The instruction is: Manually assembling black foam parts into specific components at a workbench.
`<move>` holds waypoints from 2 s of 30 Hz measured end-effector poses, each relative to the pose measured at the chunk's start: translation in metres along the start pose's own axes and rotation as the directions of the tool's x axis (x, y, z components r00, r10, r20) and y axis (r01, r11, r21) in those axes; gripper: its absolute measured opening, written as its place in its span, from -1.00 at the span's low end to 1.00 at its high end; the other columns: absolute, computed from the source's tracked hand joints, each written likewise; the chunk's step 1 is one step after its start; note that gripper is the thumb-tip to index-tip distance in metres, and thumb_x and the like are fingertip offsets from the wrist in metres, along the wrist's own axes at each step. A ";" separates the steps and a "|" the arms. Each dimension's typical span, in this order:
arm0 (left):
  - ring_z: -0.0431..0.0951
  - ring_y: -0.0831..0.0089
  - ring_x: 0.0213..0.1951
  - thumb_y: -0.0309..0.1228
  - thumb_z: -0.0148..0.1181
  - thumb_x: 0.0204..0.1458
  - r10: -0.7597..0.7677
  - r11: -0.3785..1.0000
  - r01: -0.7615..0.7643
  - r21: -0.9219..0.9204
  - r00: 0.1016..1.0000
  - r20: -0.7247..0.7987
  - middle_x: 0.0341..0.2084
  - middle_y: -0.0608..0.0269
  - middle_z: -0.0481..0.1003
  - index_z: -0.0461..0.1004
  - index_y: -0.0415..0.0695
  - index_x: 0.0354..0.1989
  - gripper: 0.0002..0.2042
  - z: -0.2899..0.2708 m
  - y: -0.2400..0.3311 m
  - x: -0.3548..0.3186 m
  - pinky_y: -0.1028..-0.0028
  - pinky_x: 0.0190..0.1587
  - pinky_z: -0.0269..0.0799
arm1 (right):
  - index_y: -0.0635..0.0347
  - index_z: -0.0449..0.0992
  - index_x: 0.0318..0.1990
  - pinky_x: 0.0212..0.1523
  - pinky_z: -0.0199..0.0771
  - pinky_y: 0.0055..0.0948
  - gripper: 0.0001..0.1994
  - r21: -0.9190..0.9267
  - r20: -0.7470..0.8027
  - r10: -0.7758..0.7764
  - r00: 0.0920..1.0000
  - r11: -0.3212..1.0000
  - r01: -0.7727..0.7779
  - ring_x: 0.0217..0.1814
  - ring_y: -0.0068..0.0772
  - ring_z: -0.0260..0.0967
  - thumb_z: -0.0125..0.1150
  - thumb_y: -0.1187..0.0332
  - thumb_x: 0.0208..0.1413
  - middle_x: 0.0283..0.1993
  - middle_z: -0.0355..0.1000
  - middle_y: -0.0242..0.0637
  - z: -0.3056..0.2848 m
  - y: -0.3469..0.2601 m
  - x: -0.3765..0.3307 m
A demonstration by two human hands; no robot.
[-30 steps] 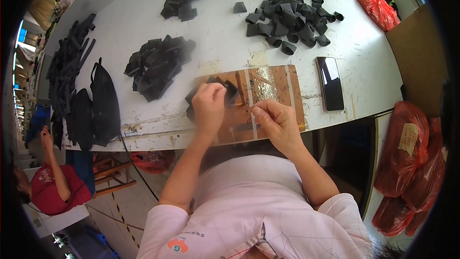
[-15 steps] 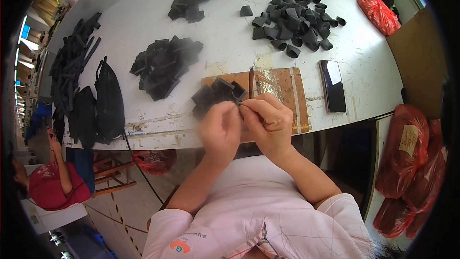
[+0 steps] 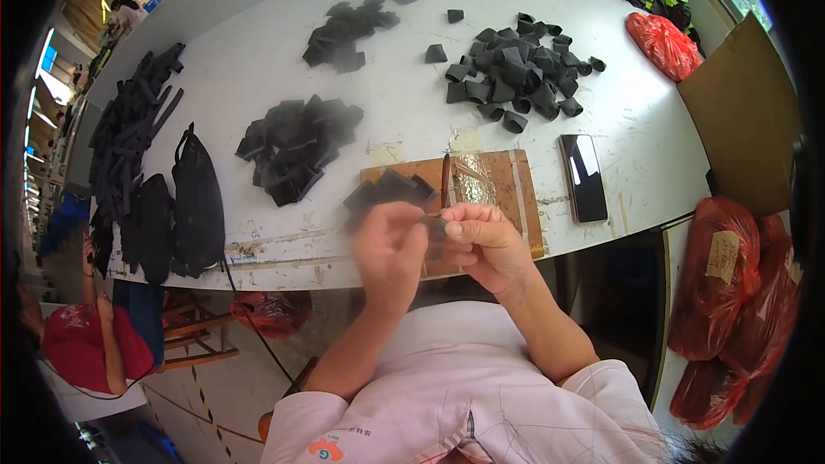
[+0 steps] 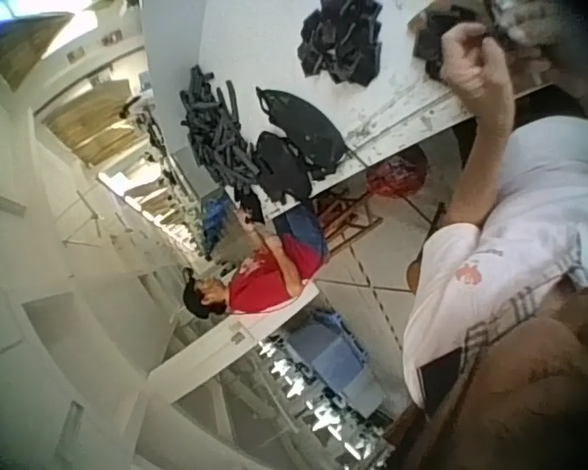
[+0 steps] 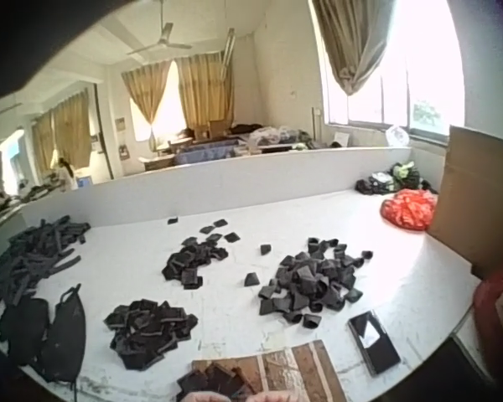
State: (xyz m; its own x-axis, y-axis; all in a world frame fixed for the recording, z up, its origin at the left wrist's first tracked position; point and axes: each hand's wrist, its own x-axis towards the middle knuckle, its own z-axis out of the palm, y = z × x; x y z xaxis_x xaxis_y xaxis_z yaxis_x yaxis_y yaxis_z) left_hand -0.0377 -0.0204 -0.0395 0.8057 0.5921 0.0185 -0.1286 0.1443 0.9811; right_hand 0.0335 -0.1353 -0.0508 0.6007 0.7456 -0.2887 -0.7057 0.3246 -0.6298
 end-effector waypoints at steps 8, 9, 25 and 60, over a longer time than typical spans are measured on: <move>0.02 0.73 -0.89 -0.63 -0.13 -0.01 -0.246 0.414 0.592 -0.692 0.804 0.541 -0.47 -0.03 0.44 0.34 -0.33 -0.25 -0.83 -0.012 0.023 0.022 0.69 -0.87 -0.03 | 0.17 0.35 -0.49 -0.66 -0.07 -0.77 -0.79 -0.190 0.080 -0.006 0.997 0.982 0.021 -0.61 -0.78 -0.07 0.03 0.27 0.10 -0.56 0.15 -0.54 0.030 -0.036 -0.010; 0.00 0.73 -0.90 -0.62 -0.16 0.00 -0.194 0.255 0.663 -0.704 0.748 0.634 -0.46 -0.04 0.43 0.32 -0.34 -0.22 -0.82 -0.009 0.037 0.024 0.70 -0.87 -0.03 | 0.16 0.35 -0.48 -0.61 -0.01 -0.75 -0.78 -0.334 0.163 -0.131 0.978 0.925 0.180 -0.57 -0.78 0.00 0.01 0.24 0.12 -0.55 0.19 -0.56 0.040 -0.048 -0.008; 0.39 0.51 -0.30 -0.52 0.10 -0.04 0.424 0.887 -0.453 0.087 0.875 0.235 -0.29 0.17 0.40 0.36 -0.26 -0.14 -0.74 0.009 0.040 0.047 0.57 -0.19 0.29 | 0.28 0.39 -0.30 -0.54 0.27 -0.57 -0.77 -0.825 0.353 -0.727 0.589 0.056 0.563 -0.53 -0.49 0.27 0.11 0.28 0.01 -0.47 0.28 -0.29 0.025 -0.051 0.018; 0.37 0.68 -0.55 -0.43 0.15 -0.03 0.090 0.985 -0.106 0.136 0.989 0.114 -0.59 0.34 0.44 0.43 -0.25 -0.48 -0.87 -0.002 0.021 0.039 0.71 -0.46 0.31 | 0.25 0.42 -0.51 -0.61 0.18 -0.54 -0.88 -0.793 0.499 -0.556 0.664 0.016 0.609 -0.58 -0.45 0.22 0.21 0.42 -0.12 -0.59 0.31 -0.37 0.034 -0.068 0.018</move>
State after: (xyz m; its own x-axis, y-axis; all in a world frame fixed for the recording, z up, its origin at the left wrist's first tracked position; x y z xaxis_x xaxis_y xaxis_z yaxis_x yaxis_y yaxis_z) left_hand -0.0097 0.0073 -0.0183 0.8515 0.5082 0.1291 -0.1332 -0.0284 0.9907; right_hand 0.0793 -0.1240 0.0113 0.6039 0.6054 0.5185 0.6526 -0.0021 -0.7577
